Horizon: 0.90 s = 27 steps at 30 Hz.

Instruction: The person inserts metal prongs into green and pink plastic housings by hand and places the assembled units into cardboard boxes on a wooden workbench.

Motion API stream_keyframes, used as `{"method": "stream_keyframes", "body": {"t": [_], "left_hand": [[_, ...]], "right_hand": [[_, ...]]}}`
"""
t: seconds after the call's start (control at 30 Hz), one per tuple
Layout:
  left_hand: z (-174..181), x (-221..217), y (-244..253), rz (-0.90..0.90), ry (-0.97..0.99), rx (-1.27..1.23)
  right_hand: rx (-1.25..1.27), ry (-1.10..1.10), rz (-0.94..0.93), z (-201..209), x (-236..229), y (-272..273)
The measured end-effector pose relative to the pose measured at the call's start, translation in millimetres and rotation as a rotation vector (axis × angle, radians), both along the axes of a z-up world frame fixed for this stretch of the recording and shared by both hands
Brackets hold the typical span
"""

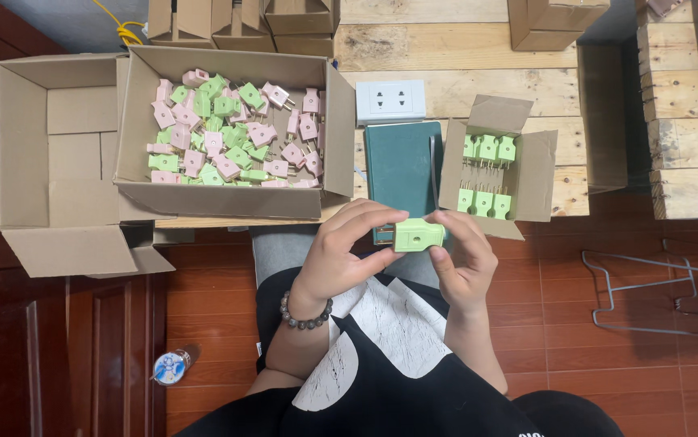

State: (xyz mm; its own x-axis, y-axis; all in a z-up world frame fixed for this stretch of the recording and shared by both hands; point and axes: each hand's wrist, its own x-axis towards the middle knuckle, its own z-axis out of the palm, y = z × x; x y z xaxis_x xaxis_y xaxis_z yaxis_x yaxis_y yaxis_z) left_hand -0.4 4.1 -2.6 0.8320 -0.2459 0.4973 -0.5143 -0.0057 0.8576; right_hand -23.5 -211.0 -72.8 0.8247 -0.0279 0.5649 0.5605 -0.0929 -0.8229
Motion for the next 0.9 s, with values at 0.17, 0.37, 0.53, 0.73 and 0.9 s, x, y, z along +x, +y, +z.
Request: {"method": "stream_keyframes", "body": {"t": [0.17, 0.37, 0.53, 0.73, 0.9], "left_hand": [[2.8, -0.3, -0.3, -0.027, 0.033, -0.007], [-9.9, -0.7, -2.7, -0.049, 0.103, 0.011], [-7.7, -2.9, -8.3, -0.062, 0.172, 0.025], [1.9, -3.5, -12.6, -0.060, 0.116, -0.097], [-4.6, -5.6, -23.6, -0.091, -0.059, -0.144]], "right_hand": [[0.065, -0.031, -0.012, -7.5, 2.6, -4.2], [0.139, -0.006, 0.000, -3.5, 4.2, -1.1], [0.181, 0.031, 0.004, -2.9, 2.0, 0.4], [0.088, 0.048, -0.009, 4.2, -0.2, -2.5], [-0.069, 0.056, 0.050, 18.8, 0.2, 7.2]]}}
